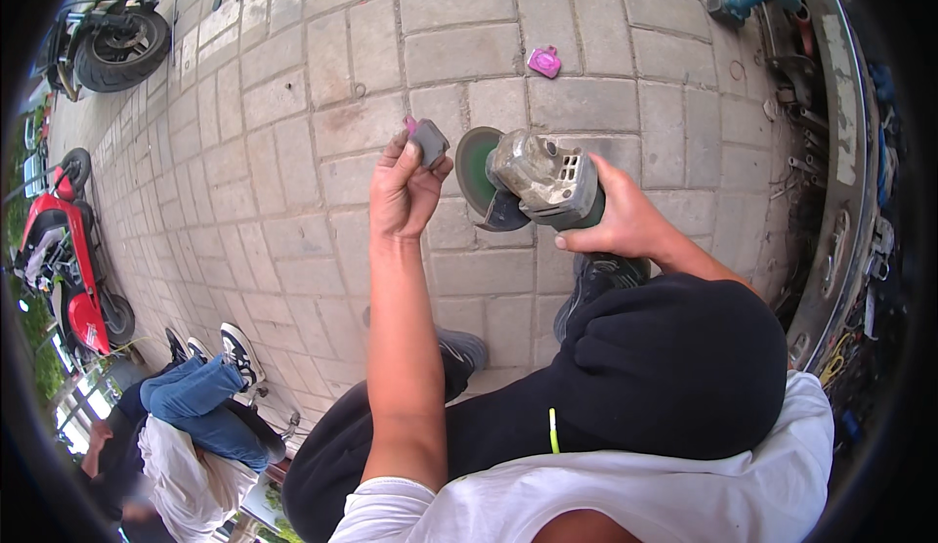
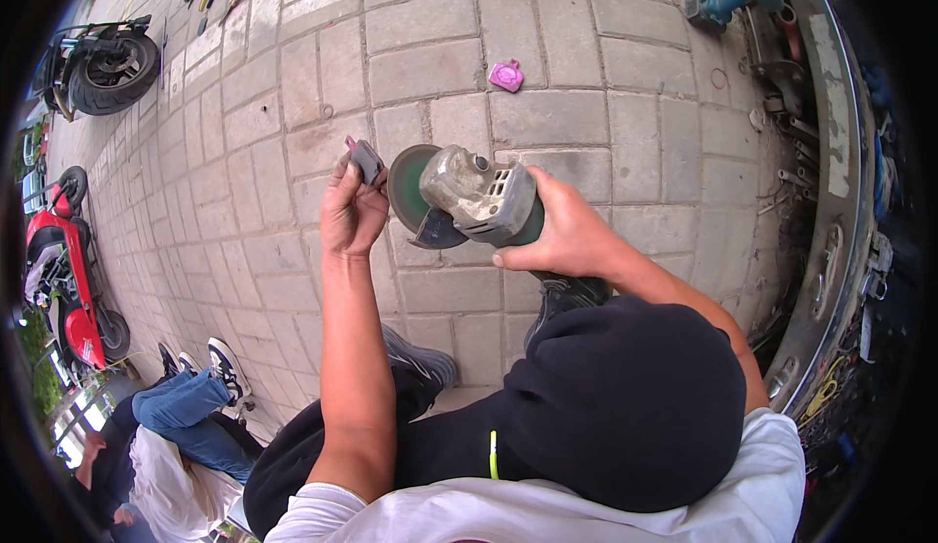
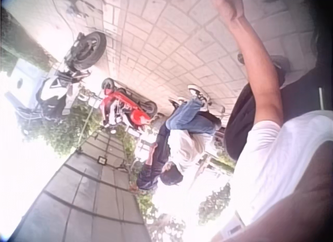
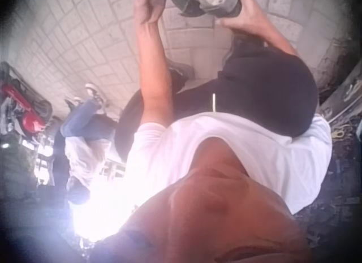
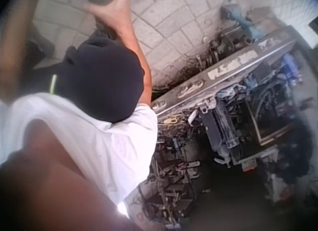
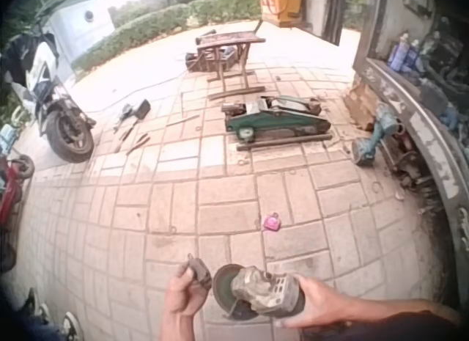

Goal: The person uses an angle grinder to grind a small metal part, producing sparks. They repeatedly reposition the part and continue grinding different edges. The person briefly sets the grinder down and picks up another small metal piece before resuming grinding.

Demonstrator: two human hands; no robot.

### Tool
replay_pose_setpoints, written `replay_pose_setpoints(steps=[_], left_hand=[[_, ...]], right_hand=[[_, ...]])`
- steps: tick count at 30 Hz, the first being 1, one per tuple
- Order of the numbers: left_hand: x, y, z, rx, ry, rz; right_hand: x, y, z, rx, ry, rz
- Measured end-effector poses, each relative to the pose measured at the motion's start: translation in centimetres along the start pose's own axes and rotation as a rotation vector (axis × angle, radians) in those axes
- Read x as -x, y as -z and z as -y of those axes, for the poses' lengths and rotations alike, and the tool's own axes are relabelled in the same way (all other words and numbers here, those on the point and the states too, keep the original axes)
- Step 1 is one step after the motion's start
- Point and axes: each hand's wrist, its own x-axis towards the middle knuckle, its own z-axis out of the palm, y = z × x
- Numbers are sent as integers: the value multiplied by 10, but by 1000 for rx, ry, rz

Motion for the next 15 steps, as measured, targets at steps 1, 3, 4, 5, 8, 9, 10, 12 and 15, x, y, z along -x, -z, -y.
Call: replay_pose_setpoints(steps=[1,3,4,5,8,9,10,12,15], left_hand=[[0,-3,0,-12,-7,-22],[1,-7,0,-25,-12,-45],[1,-8,0,-28,-10,-46],[1,-9,0,-32,-8,-48],[3,-12,-1,-52,-33,-63],[3,-12,-2,-58,-34,-63],[3,-13,-2,-66,-35,-64],[3,-13,-3,-76,-36,-70],[4,-10,-2,-87,-32,-71]], right_hand=[[0,0,-2,-34,0,-2],[1,-1,-4,-91,18,-14],[1,-2,-6,-118,37,-22],[1,-2,-6,-144,57,-31],[0,0,-3,-159,0,13],[0,0,-2,-144,8,12],[0,-1,-1,-131,16,12],[-1,-2,-1,-88,53,4],[-2,-3,-4,-7,115,-17]])
